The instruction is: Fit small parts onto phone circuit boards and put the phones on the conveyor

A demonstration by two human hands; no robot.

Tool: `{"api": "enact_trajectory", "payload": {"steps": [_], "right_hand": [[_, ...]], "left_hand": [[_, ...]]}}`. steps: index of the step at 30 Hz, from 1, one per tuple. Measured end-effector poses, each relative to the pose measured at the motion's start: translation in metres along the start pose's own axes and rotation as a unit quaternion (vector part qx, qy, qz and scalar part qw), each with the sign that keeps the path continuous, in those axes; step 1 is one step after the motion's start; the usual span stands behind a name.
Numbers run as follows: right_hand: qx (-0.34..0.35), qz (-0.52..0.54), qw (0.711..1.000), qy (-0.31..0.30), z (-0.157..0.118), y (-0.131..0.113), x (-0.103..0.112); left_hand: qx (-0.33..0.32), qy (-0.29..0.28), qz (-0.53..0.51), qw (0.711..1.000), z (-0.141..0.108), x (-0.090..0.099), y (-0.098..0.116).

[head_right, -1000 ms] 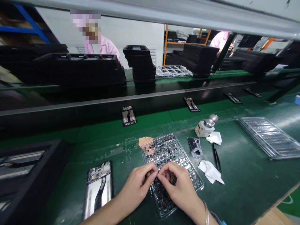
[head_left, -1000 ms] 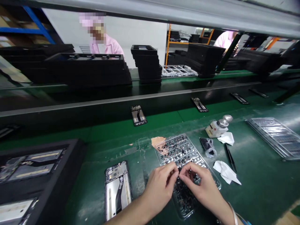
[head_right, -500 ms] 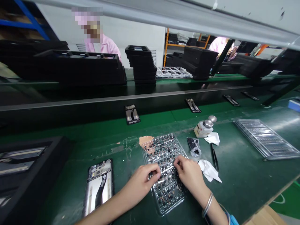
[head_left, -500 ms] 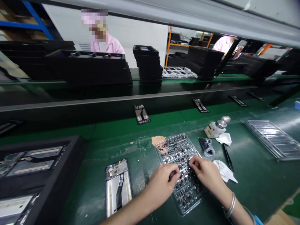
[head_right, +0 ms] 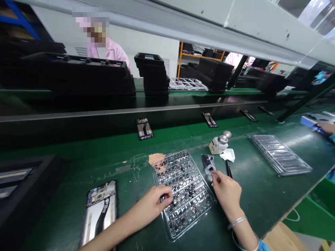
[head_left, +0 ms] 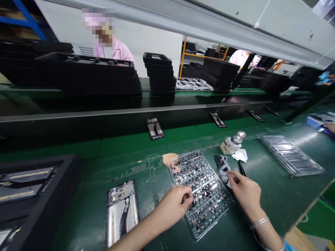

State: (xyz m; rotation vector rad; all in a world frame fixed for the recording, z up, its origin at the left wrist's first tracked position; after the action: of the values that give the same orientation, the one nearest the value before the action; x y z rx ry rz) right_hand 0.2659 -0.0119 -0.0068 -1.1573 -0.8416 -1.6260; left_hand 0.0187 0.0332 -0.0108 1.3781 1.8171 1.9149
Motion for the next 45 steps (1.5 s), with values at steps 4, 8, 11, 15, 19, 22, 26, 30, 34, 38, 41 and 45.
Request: {"api": "enact_trajectory", "payload": {"steps": [4, 8, 11, 15, 19, 22, 26, 30, 34, 38, 41, 45], "right_hand": [[0.037, -0.041, 0.998, -0.030, 0.005, -0.006, -0.014], [0.044, -0.074, 0.996, -0.039, 0.012, -0.006, -0.021], [0.037, -0.081, 0.995, -0.036, 0.015, -0.003, -0.022], [0.029, -0.052, 0.998, -0.018, 0.003, -0.009, -0.008], [0.078, 0.225, 0.971, -0.021, -0.029, -0.040, 0.023], [0.122, 0.388, 0.913, -0.029, -0.045, -0.070, 0.040], [0.157, 0.439, 0.884, -0.040, -0.047, -0.093, 0.042], [0.190, 0.445, 0.875, -0.027, -0.043, -0.098, 0.041], [0.186, 0.453, 0.872, -0.019, -0.042, -0.095, 0.037], [0.114, 0.490, 0.857, -0.112, -0.039, -0.093, 0.023], [0.061, 0.531, 0.832, -0.151, -0.038, -0.093, 0.019], [0.070, 0.531, 0.835, -0.128, -0.039, -0.095, 0.022]], "left_hand": [[0.002, -0.002, 0.006, 1.000, -0.001, -0.001, -0.001], [0.008, -0.015, -0.007, 1.000, -0.003, 0.000, -0.001], [0.007, -0.013, -0.033, 0.999, -0.004, 0.002, 0.001], [0.014, 0.007, -0.168, 0.986, -0.002, 0.005, 0.003], [0.033, -0.013, -0.332, 0.942, 0.000, 0.003, 0.004], [0.030, -0.015, -0.371, 0.928, -0.001, 0.001, 0.005], [0.025, -0.017, -0.399, 0.916, -0.004, 0.000, 0.006], [0.032, -0.021, -0.422, 0.906, -0.004, -0.001, 0.006], [0.033, -0.021, -0.437, 0.899, -0.002, -0.001, 0.006], [0.033, -0.020, -0.444, 0.895, -0.001, -0.001, 0.004], [0.035, -0.021, -0.457, 0.888, 0.000, -0.002, 0.004], [0.029, -0.023, -0.468, 0.883, 0.000, -0.002, 0.005]]}}
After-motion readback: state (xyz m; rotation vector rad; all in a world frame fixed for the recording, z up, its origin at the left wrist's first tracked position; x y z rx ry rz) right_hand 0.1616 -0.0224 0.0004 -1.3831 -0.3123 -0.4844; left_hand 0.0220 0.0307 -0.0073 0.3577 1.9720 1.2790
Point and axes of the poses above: each hand's wrist, its own z-axis towards the middle knuckle, its own x-axis out of the back of the hand, y = z × x, the point moved 3 cm from there along z, towards the middle knuckle, and after that the axes turned 3 degrees about x, right-handed, at the moved point
